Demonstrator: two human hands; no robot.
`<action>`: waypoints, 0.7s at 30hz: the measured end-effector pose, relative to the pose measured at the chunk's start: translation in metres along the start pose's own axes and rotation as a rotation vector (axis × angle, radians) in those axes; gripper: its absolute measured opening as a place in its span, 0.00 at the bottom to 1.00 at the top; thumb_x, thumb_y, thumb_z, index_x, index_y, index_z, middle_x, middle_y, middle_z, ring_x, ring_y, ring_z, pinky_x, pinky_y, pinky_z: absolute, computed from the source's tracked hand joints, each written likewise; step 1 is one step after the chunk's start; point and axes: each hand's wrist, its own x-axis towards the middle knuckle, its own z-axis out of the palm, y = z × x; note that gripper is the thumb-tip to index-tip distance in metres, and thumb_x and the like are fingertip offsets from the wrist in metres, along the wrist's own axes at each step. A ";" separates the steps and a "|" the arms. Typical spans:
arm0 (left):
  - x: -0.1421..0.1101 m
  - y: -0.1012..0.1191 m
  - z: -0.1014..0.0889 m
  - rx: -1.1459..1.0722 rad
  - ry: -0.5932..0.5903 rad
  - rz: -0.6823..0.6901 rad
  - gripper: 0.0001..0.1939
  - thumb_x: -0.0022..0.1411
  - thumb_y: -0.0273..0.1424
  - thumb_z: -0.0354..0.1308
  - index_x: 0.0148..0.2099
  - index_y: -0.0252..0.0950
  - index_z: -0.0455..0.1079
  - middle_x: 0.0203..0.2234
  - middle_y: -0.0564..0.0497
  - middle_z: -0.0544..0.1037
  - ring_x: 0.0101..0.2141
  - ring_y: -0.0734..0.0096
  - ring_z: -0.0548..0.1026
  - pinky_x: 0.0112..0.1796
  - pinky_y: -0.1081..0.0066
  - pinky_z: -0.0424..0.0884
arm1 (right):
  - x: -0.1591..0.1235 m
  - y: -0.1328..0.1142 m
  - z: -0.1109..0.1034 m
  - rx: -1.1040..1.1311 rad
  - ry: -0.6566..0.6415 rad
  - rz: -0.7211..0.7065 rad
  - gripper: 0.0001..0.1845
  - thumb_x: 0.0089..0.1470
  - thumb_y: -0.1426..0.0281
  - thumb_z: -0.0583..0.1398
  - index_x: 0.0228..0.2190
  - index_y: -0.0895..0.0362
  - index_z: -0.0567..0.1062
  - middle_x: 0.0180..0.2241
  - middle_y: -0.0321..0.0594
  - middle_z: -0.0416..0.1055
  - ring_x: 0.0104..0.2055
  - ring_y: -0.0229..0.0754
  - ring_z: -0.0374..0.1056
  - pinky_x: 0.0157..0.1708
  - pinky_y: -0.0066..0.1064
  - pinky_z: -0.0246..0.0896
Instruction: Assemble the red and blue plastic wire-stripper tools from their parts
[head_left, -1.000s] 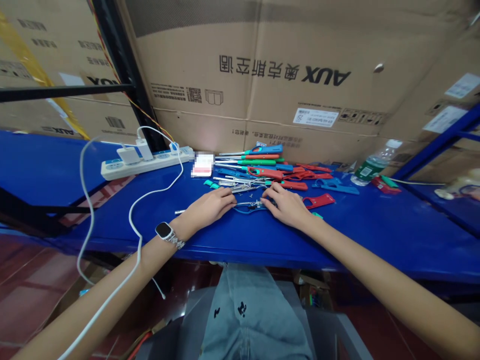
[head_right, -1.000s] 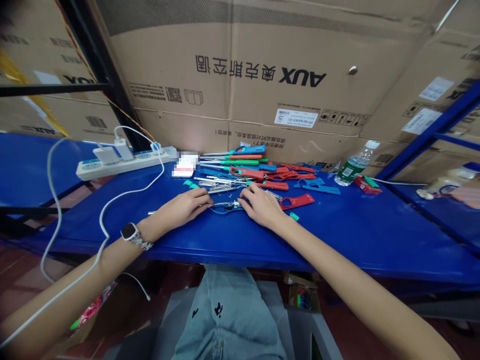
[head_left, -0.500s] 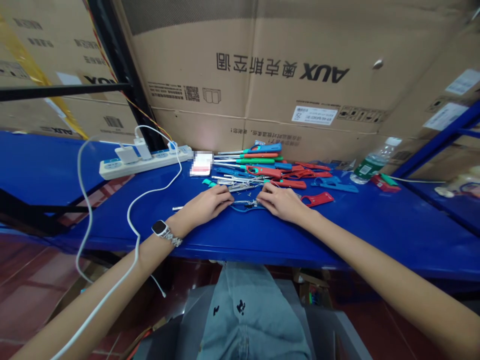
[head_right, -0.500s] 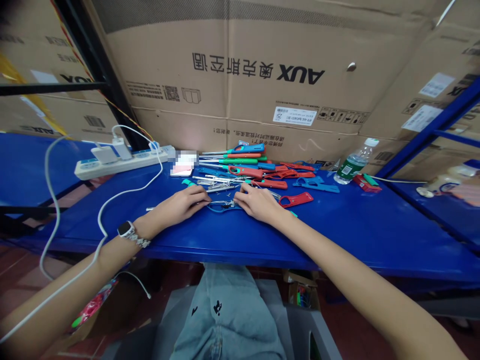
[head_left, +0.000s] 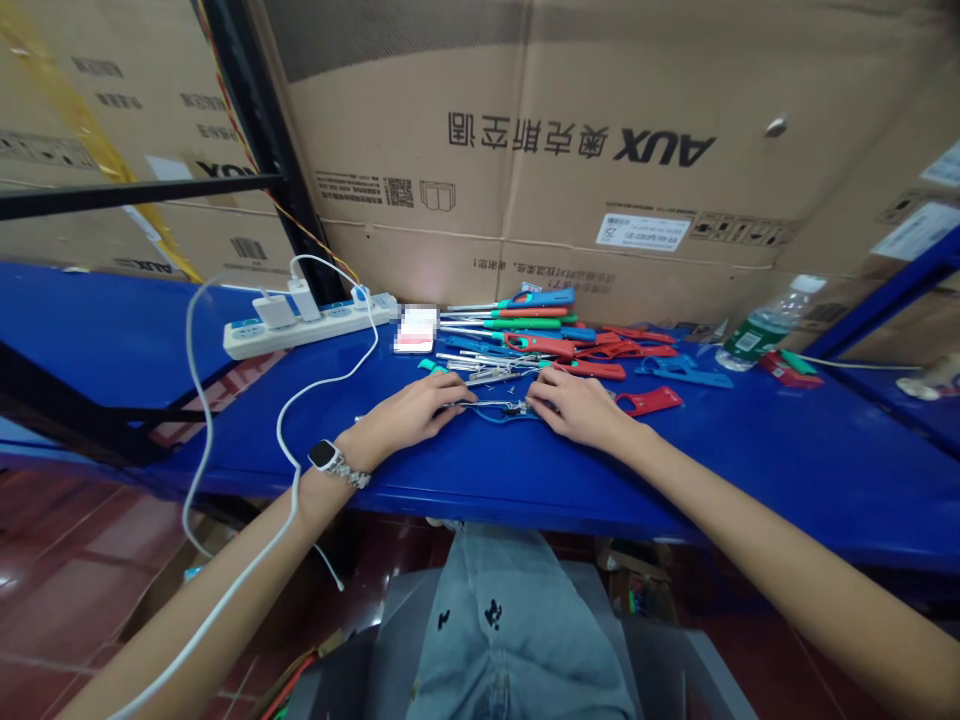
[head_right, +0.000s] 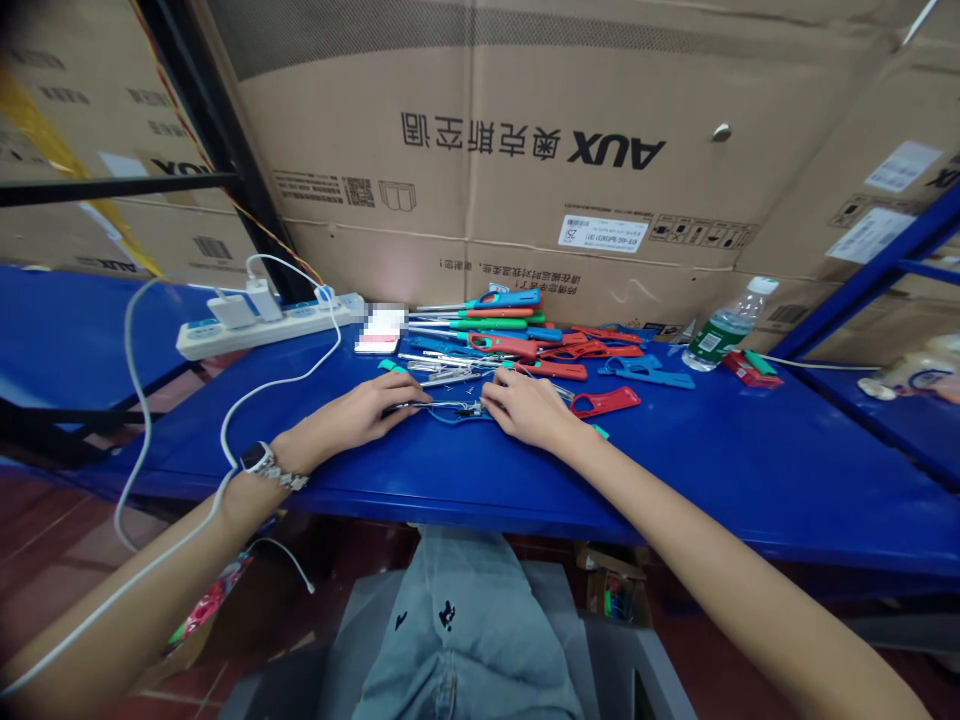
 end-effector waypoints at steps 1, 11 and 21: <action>0.000 -0.001 0.000 0.005 -0.009 0.000 0.14 0.76 0.30 0.47 0.54 0.37 0.73 0.47 0.43 0.75 0.46 0.61 0.75 0.50 0.58 0.74 | 0.000 0.000 0.000 -0.003 0.001 -0.005 0.17 0.71 0.64 0.50 0.39 0.55 0.77 0.39 0.44 0.72 0.36 0.41 0.64 0.25 0.29 0.37; 0.009 0.001 -0.004 0.214 -0.110 0.004 0.13 0.78 0.33 0.43 0.50 0.35 0.69 0.45 0.44 0.71 0.37 0.66 0.73 0.37 0.67 0.71 | 0.001 0.001 0.000 -0.064 -0.024 -0.027 0.18 0.71 0.63 0.49 0.39 0.55 0.76 0.38 0.43 0.72 0.36 0.42 0.65 0.24 0.31 0.35; 0.009 0.005 -0.003 0.325 -0.107 -0.073 0.14 0.79 0.35 0.42 0.49 0.36 0.66 0.46 0.46 0.74 0.25 0.73 0.69 0.25 0.69 0.59 | 0.000 0.000 0.000 -0.096 -0.018 -0.020 0.19 0.72 0.63 0.48 0.39 0.56 0.76 0.38 0.43 0.72 0.34 0.40 0.64 0.24 0.31 0.34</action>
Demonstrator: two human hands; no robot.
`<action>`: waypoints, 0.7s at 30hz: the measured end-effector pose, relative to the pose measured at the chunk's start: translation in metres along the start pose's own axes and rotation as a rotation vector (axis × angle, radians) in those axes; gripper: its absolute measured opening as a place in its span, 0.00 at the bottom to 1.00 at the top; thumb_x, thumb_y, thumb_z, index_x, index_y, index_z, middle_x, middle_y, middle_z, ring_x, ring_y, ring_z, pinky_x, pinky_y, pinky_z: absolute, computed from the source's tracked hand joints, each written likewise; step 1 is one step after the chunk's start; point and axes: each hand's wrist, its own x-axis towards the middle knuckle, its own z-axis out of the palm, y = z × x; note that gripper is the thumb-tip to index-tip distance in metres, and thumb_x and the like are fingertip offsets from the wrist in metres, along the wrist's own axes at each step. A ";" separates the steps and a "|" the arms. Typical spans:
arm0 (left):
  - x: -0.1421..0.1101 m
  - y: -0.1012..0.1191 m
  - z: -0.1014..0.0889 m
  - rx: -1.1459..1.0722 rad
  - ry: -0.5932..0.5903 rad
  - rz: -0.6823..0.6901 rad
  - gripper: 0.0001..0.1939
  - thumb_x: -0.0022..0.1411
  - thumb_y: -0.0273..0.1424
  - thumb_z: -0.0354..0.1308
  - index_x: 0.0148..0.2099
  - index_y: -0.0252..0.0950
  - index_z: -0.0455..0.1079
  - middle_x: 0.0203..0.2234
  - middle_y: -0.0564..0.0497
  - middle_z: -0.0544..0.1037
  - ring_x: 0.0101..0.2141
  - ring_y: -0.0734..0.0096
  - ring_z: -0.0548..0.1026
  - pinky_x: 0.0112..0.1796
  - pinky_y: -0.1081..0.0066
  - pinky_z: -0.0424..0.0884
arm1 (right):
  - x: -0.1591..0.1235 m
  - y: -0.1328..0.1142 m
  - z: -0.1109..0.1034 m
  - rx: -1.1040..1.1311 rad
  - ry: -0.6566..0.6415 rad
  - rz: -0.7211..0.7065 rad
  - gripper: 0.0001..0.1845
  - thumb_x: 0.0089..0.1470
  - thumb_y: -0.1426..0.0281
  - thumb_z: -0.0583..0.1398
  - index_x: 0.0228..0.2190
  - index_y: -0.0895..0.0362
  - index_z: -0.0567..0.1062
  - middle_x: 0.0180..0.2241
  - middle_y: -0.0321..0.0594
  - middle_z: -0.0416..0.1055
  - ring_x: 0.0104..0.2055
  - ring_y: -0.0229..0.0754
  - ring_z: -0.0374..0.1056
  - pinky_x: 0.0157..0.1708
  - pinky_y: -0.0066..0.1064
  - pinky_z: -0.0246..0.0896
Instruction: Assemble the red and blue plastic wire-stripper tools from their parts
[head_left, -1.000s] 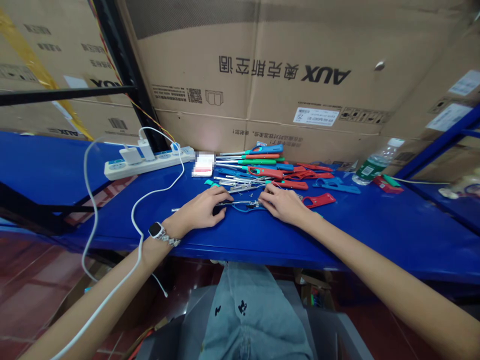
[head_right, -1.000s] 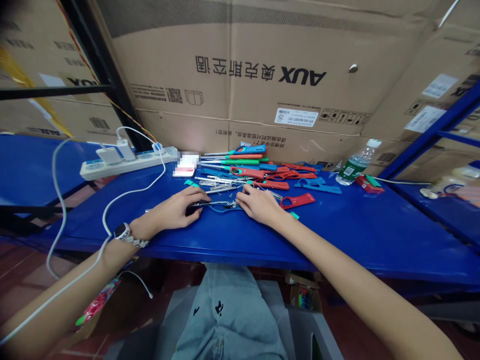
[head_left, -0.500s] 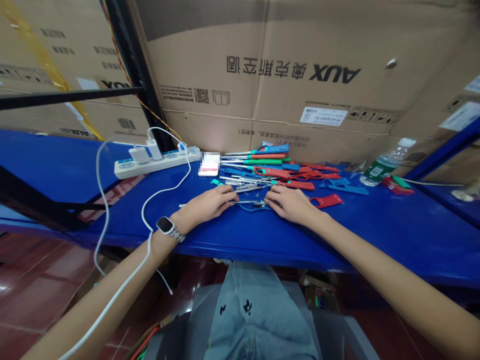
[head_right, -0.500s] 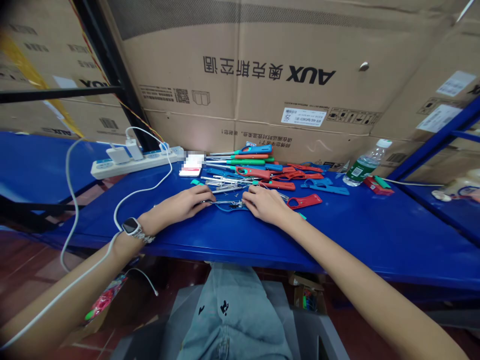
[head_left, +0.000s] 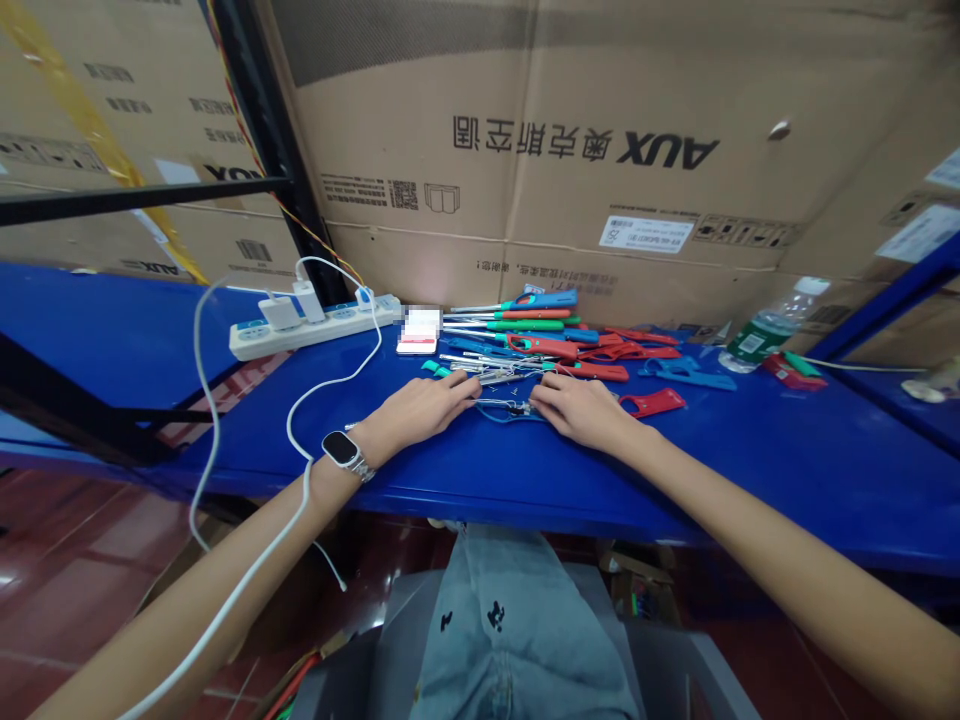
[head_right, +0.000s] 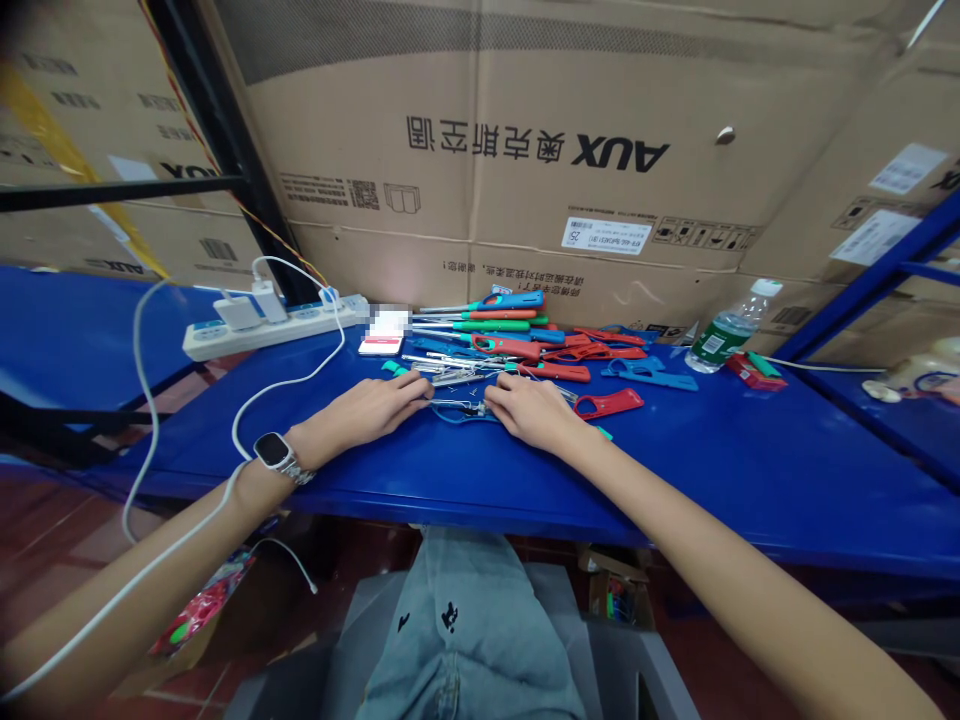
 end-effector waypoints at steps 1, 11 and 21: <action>0.001 0.001 -0.001 0.021 -0.011 -0.002 0.14 0.79 0.35 0.41 0.49 0.36 0.66 0.46 0.45 0.75 0.24 0.73 0.69 0.25 0.69 0.58 | 0.000 0.000 0.000 -0.002 -0.001 0.000 0.19 0.72 0.63 0.48 0.39 0.56 0.76 0.38 0.43 0.72 0.34 0.40 0.64 0.24 0.31 0.33; 0.021 0.004 0.000 0.057 -0.065 -0.047 0.15 0.77 0.35 0.39 0.47 0.34 0.64 0.36 0.43 0.78 0.26 0.65 0.74 0.27 0.66 0.61 | -0.002 -0.002 0.000 0.003 -0.004 0.008 0.19 0.72 0.63 0.48 0.40 0.56 0.77 0.39 0.44 0.73 0.34 0.41 0.65 0.25 0.31 0.35; 0.022 0.005 0.003 -0.013 -0.063 -0.025 0.17 0.69 0.29 0.44 0.58 0.31 0.61 0.47 0.38 0.78 0.30 0.61 0.77 0.30 0.64 0.66 | -0.002 -0.004 0.000 0.019 0.011 -0.005 0.18 0.72 0.64 0.49 0.41 0.56 0.77 0.39 0.44 0.73 0.34 0.40 0.65 0.25 0.30 0.35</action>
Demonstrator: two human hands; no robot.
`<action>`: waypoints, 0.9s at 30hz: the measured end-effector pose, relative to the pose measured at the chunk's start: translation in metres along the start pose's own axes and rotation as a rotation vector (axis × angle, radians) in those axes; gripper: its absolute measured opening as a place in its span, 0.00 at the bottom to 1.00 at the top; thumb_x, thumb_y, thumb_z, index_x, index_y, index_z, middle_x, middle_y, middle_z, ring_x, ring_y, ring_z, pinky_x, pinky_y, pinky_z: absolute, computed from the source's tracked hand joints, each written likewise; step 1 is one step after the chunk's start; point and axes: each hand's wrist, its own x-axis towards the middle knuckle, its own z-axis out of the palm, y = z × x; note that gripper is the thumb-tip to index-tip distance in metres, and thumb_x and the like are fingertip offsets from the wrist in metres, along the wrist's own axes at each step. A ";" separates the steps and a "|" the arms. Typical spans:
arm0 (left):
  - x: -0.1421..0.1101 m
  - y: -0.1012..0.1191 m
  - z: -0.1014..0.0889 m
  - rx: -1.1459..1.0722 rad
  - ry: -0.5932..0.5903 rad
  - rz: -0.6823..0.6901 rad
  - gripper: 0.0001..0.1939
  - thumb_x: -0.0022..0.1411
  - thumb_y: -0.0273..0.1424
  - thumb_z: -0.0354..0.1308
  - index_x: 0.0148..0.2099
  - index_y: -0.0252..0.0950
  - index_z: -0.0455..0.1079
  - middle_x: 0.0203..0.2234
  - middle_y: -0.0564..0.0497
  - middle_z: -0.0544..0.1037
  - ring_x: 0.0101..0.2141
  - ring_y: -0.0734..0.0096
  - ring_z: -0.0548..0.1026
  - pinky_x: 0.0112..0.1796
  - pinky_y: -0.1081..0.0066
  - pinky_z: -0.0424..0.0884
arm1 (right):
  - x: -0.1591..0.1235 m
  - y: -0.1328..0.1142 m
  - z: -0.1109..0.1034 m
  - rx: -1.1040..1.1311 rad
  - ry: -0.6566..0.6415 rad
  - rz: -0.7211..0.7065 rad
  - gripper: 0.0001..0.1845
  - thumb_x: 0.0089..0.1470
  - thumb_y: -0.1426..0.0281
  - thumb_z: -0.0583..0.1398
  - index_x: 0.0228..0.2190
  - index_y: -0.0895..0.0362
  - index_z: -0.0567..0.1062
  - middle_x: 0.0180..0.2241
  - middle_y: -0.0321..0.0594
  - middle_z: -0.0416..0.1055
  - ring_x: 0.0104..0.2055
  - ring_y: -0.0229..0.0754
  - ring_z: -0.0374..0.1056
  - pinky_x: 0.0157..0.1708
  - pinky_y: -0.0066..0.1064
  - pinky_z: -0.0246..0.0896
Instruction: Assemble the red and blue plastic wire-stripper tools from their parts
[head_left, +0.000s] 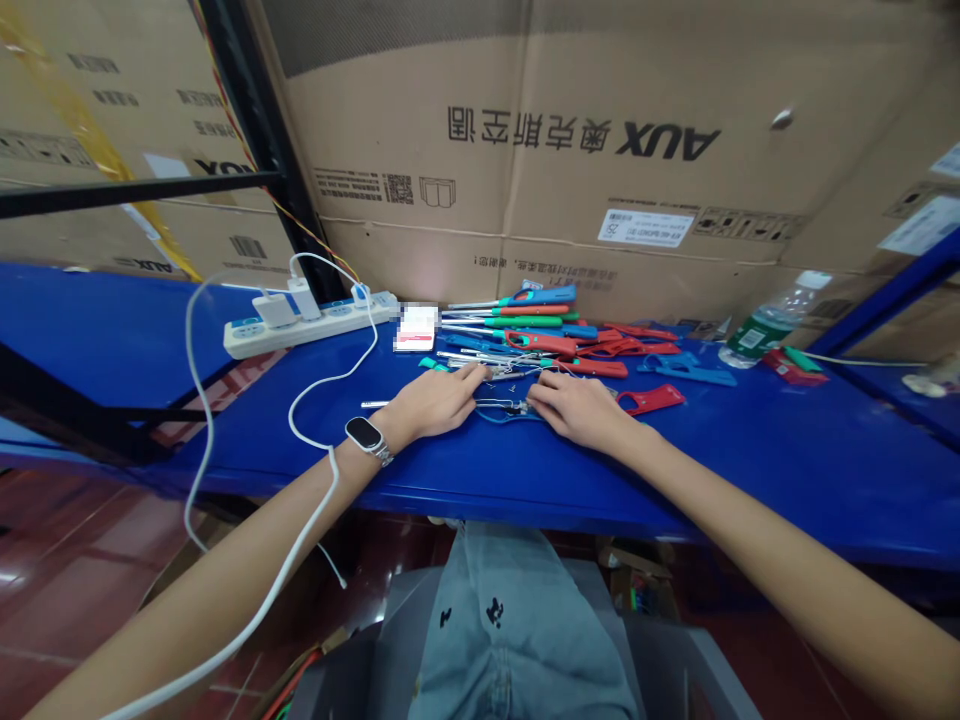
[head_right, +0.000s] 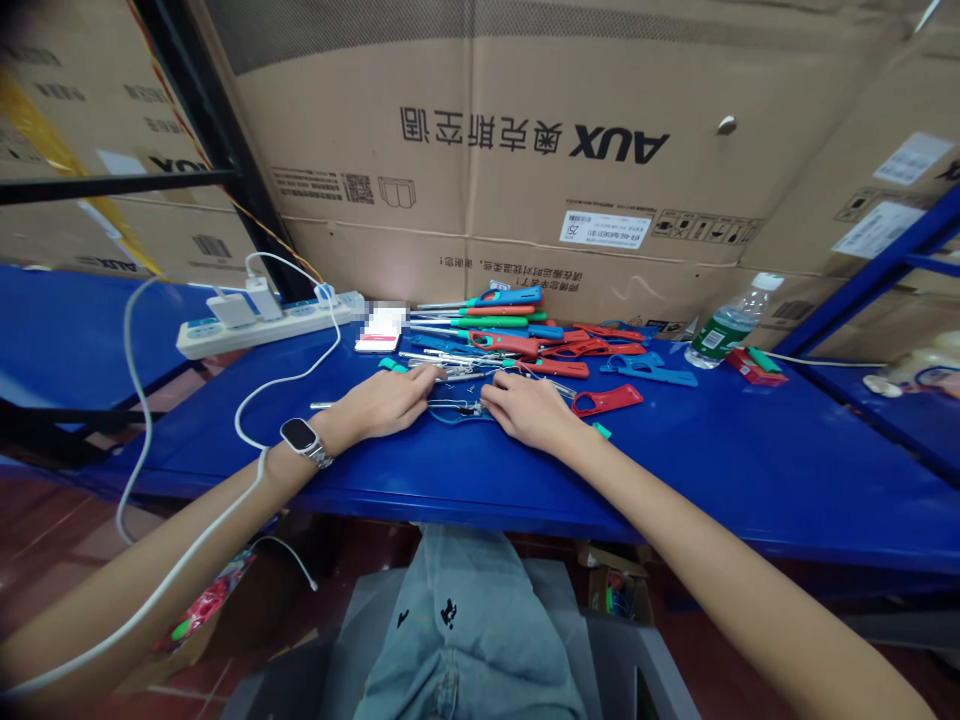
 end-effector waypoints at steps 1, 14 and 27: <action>-0.001 -0.001 0.001 -0.008 0.022 0.012 0.16 0.70 0.30 0.44 0.56 0.32 0.63 0.48 0.38 0.77 0.32 0.61 0.77 0.31 0.65 0.67 | 0.000 0.000 0.001 0.003 0.003 0.001 0.18 0.72 0.64 0.49 0.40 0.56 0.77 0.39 0.44 0.73 0.33 0.40 0.64 0.25 0.30 0.35; -0.013 -0.006 0.008 -0.235 0.224 0.129 0.16 0.74 0.40 0.52 0.53 0.36 0.75 0.45 0.43 0.78 0.46 0.57 0.76 0.48 0.58 0.73 | 0.000 0.001 0.001 -0.012 0.007 0.002 0.18 0.72 0.64 0.49 0.40 0.55 0.77 0.39 0.43 0.73 0.32 0.39 0.64 0.25 0.31 0.35; -0.001 -0.005 0.017 -0.443 0.252 0.110 0.12 0.73 0.30 0.54 0.45 0.36 0.79 0.37 0.46 0.77 0.37 0.66 0.76 0.42 0.65 0.74 | 0.010 -0.016 -0.018 0.206 0.042 0.121 0.07 0.64 0.68 0.60 0.40 0.54 0.79 0.43 0.41 0.76 0.38 0.41 0.69 0.29 0.29 0.47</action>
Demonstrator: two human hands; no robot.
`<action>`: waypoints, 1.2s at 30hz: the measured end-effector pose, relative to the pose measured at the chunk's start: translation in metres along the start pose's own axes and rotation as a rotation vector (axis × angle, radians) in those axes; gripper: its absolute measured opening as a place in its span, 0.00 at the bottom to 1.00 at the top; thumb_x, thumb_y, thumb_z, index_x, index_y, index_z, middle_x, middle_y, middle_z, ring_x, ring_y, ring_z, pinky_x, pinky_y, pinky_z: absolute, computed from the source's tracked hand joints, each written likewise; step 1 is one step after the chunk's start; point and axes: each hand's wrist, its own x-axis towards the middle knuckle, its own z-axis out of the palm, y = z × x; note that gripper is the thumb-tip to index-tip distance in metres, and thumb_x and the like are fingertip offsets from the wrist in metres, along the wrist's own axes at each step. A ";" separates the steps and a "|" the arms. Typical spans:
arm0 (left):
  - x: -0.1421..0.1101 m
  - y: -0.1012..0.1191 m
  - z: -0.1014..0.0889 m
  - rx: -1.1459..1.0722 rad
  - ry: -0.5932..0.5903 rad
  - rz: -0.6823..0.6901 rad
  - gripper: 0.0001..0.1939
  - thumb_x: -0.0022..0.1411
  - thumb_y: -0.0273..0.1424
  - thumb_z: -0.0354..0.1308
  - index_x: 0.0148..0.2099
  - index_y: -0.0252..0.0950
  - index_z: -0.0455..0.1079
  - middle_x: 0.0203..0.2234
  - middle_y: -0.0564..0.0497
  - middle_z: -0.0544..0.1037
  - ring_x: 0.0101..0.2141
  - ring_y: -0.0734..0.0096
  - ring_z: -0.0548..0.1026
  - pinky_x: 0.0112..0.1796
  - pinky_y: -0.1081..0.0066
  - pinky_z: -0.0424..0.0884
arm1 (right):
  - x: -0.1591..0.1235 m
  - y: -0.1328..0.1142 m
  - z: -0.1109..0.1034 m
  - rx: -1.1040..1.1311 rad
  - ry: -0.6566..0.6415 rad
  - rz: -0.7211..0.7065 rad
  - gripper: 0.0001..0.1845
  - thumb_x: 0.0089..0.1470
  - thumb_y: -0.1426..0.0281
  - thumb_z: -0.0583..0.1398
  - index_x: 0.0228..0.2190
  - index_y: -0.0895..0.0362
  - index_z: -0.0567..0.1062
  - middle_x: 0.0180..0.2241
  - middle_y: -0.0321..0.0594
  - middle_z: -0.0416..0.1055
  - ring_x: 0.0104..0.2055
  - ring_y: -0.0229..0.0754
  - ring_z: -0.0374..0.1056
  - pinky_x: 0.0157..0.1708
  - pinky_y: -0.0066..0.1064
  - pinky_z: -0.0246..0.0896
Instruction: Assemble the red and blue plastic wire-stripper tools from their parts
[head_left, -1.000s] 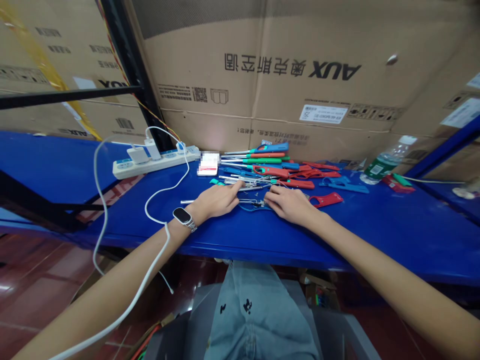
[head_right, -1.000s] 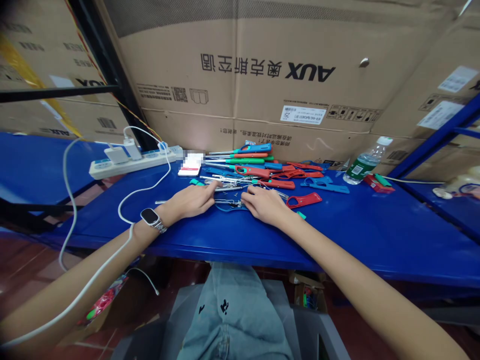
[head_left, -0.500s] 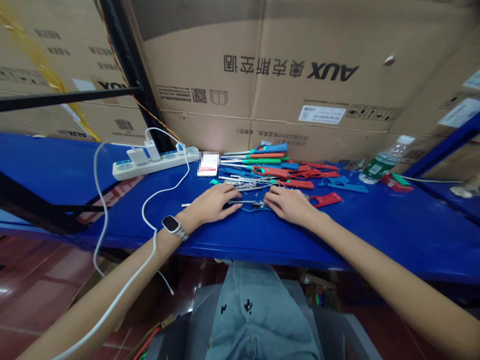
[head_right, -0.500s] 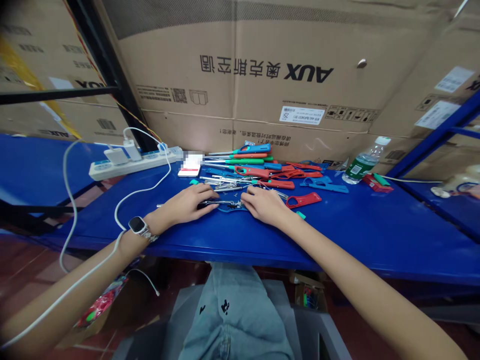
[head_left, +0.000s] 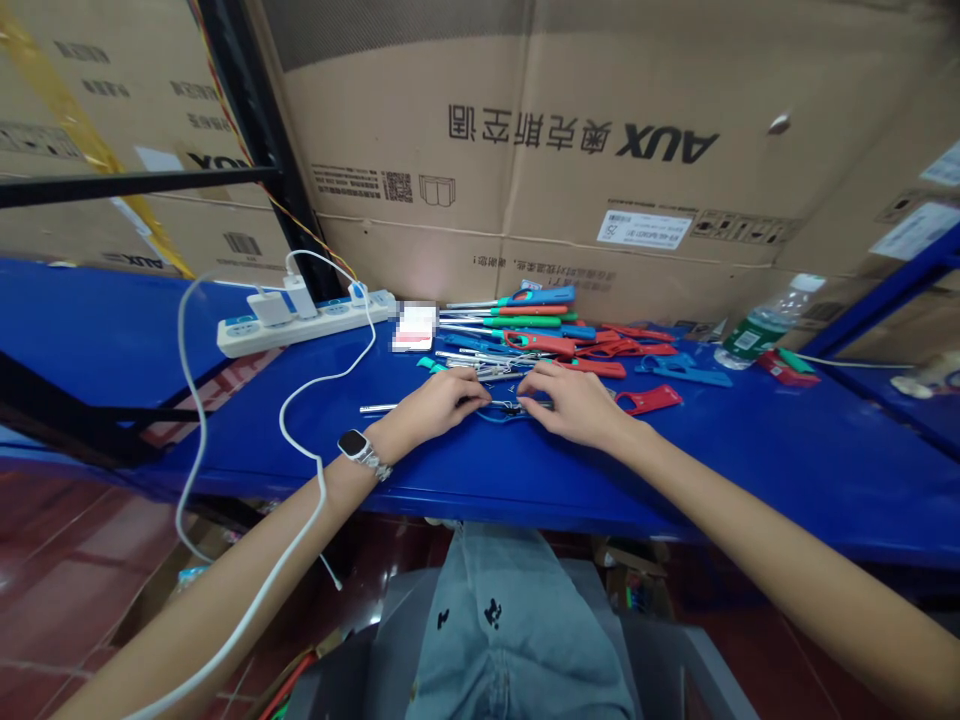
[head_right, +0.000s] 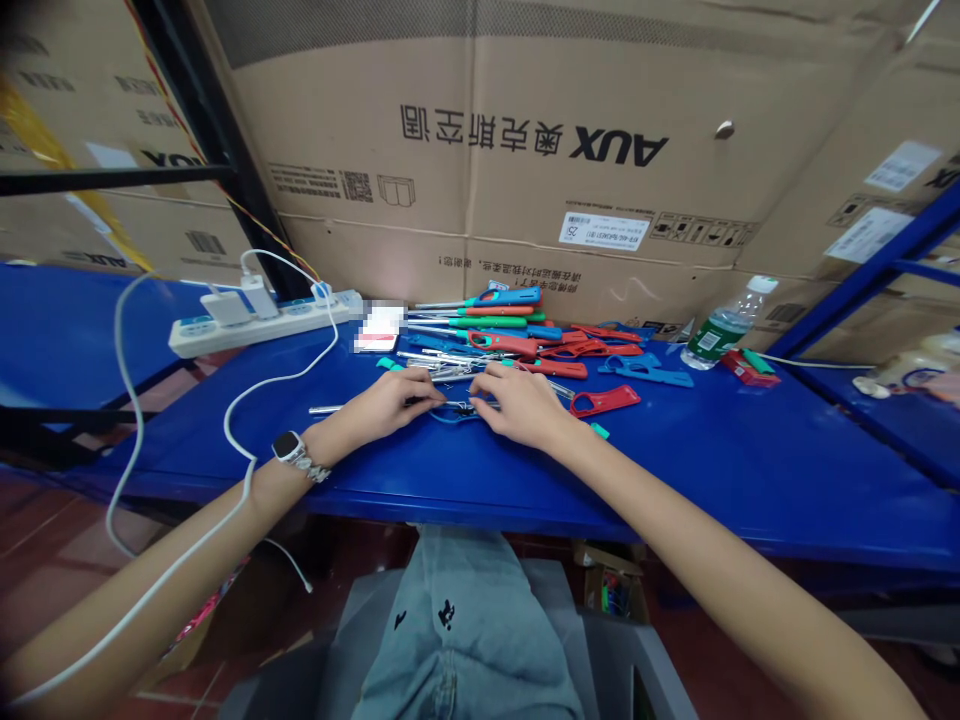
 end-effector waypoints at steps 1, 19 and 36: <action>0.000 0.000 0.000 0.015 -0.005 0.003 0.12 0.73 0.30 0.53 0.45 0.36 0.80 0.37 0.46 0.76 0.37 0.66 0.76 0.42 0.64 0.74 | 0.004 -0.005 0.000 0.031 -0.002 0.005 0.07 0.63 0.67 0.60 0.41 0.53 0.79 0.43 0.41 0.76 0.38 0.41 0.70 0.30 0.30 0.48; -0.019 0.011 -0.013 0.339 -0.170 0.122 0.26 0.66 0.21 0.49 0.63 0.36 0.73 0.48 0.40 0.73 0.44 0.56 0.71 0.49 0.54 0.71 | 0.039 -0.006 0.011 0.388 -0.212 0.053 0.08 0.57 0.77 0.62 0.34 0.59 0.83 0.28 0.38 0.77 0.29 0.37 0.67 0.34 0.30 0.58; -0.020 0.013 -0.009 0.366 -0.145 0.110 0.25 0.67 0.23 0.48 0.62 0.35 0.73 0.49 0.39 0.73 0.44 0.54 0.72 0.47 0.53 0.71 | 0.056 0.003 0.002 0.665 -0.430 0.222 0.06 0.50 0.76 0.66 0.26 0.58 0.74 0.21 0.32 0.71 0.19 0.34 0.66 0.18 0.26 0.66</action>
